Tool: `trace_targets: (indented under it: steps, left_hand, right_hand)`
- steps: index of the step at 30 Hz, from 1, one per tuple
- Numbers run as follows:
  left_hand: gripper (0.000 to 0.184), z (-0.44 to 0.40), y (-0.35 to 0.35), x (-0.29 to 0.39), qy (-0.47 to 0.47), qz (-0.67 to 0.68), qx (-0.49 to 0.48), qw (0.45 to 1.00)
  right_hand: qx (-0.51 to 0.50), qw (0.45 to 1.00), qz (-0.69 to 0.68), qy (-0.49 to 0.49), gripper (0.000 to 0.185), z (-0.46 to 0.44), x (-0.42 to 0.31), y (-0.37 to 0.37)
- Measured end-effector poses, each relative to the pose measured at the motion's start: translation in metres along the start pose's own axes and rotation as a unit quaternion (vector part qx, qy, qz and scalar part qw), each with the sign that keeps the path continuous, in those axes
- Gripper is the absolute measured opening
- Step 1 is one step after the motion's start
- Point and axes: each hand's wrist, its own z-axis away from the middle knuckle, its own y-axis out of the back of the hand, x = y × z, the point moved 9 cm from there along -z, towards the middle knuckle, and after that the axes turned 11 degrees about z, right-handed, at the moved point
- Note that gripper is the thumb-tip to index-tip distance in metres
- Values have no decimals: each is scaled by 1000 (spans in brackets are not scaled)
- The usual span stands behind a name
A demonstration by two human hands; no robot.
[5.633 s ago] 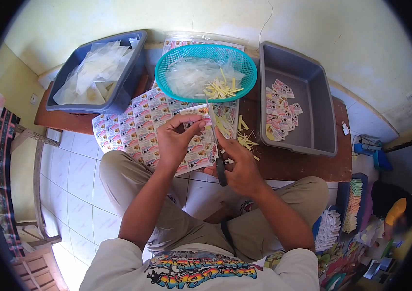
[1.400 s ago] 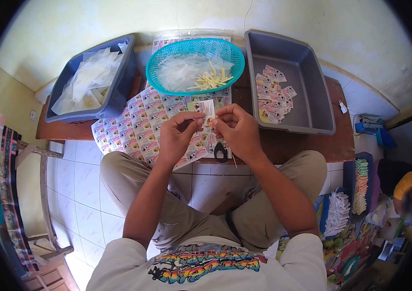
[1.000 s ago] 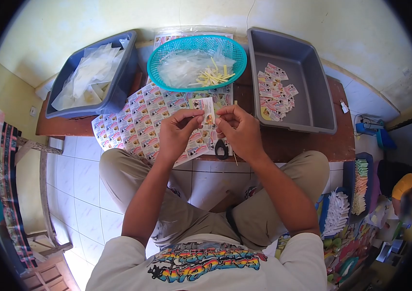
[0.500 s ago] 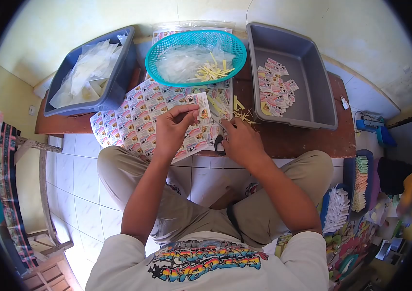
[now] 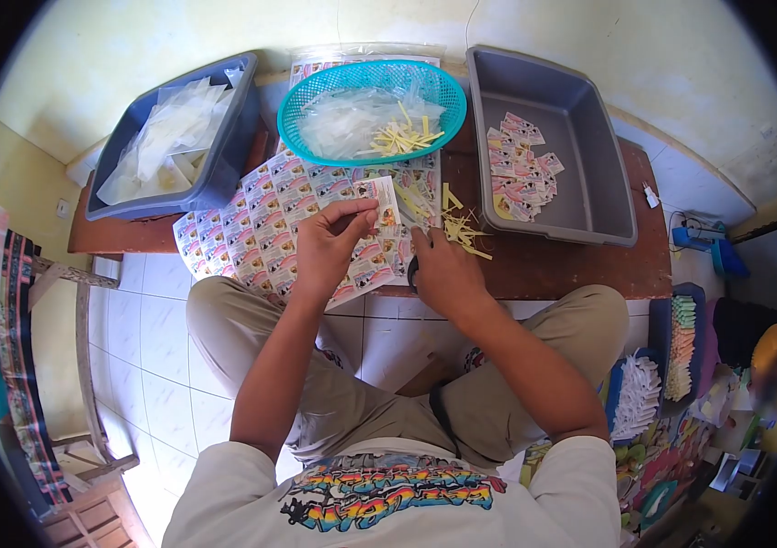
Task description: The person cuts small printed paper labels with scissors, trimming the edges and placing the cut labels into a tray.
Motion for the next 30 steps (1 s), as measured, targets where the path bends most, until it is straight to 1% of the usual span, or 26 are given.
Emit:
trace_targets:
  steps: [4,7,9,10,12,16,18,22,24,25,27,28,30]
  left_hand:
    - [18,0,1,1,-4,10,2,1000]
    - [17,-1,3,3,-16,19,2,1000]
    - [19,0,6,9,-14,18,9,1000]
    - [21,0,7,11,-11,18,14,1000]
    - [19,-2,10,14,-18,24,28,999]
    - [18,-3,16,22,-30,44,62,997]
    - [18,-6,18,21,-37,49,66,996]
    - [18,-12,24,18,-57,39,75,995]
    - [18,-13,23,19,-58,46,76,994]
    - [18,-13,22,20,-60,54,77,994]
    - [18,-15,22,17,-55,51,80,994]
    - [18,-16,22,16,-50,49,81,994]
    - [19,-17,19,15,-48,56,80,994]
  right_hand:
    - [-10,1000,-11,-22,67,-2,7,7]
    - [-10,998,-48,-28,71,2,13,14]
    - [51,991,-123,5,76,5,14,23]
    - [50,991,-122,7,76,6,16,24]
    - [19,987,-160,16,76,10,13,33]
    - [17,980,-192,37,78,13,11,42]
    - [22,967,-251,34,81,16,10,50]
    - [32,959,-279,30,81,19,11,59]
    - [29,938,-345,6,85,20,12,61]
    - [28,938,-345,6,85,21,10,64]
    - [-12,907,-422,-6,92,23,7,64]
    - [-12,907,-422,-7,92,24,8,64]
    - [-32,899,-437,7,98,24,5,62]
